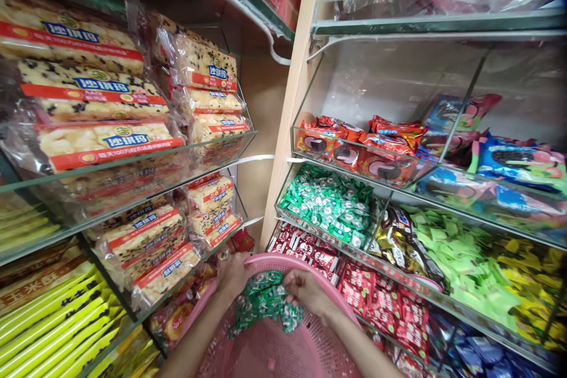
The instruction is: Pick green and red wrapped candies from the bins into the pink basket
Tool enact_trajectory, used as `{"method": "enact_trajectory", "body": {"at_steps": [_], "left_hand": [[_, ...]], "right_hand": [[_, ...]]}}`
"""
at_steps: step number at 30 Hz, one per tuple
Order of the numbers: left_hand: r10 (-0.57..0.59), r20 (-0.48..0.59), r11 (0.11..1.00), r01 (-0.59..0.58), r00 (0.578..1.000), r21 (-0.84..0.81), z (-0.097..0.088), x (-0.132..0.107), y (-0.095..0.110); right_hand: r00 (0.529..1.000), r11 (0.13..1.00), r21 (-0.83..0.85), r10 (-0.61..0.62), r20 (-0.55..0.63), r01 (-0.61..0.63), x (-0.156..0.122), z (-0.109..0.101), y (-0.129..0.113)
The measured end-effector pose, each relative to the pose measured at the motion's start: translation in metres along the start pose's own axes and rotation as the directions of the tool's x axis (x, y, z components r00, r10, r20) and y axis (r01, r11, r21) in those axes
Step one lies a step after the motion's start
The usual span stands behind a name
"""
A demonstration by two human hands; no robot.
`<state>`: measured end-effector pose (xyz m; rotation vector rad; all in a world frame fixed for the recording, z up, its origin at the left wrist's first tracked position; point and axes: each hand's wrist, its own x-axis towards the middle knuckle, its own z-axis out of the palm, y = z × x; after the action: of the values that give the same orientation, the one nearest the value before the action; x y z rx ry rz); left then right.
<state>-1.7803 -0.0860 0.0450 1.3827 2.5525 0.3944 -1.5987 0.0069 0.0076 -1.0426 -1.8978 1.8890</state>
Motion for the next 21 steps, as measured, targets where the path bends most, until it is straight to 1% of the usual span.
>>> {"method": "enact_trajectory", "body": {"at_steps": [3, 11, 16, 21], "left_hand": [[0.004, 0.007, 1.0, -0.004, 1.0, 0.003, 0.0, 0.001, 0.0], [0.012, 0.005, 1.0, -0.012, 1.0, -0.004, 0.002, 0.001, -0.001], [0.025, 0.001, 1.0, -0.025, 1.0, 0.004, 0.003, 0.002, 0.0], [0.011, 0.008, 1.0, -0.011, 1.0, 0.002, 0.002, 0.0, 0.001]], "right_hand": [[0.999, 0.999, -0.018, 0.045, 0.018, -0.045, -0.001, -0.004, 0.003], [0.995, 0.995, 0.014, 0.1, -0.025, -0.1, -0.006, -0.007, 0.0], [0.994, 0.994, 0.028, 0.104, -0.021, -0.103, -0.004, -0.009, 0.006], [0.994, 0.994, 0.017, 0.109, -0.01, -0.109, -0.002, -0.01, 0.012]]}}
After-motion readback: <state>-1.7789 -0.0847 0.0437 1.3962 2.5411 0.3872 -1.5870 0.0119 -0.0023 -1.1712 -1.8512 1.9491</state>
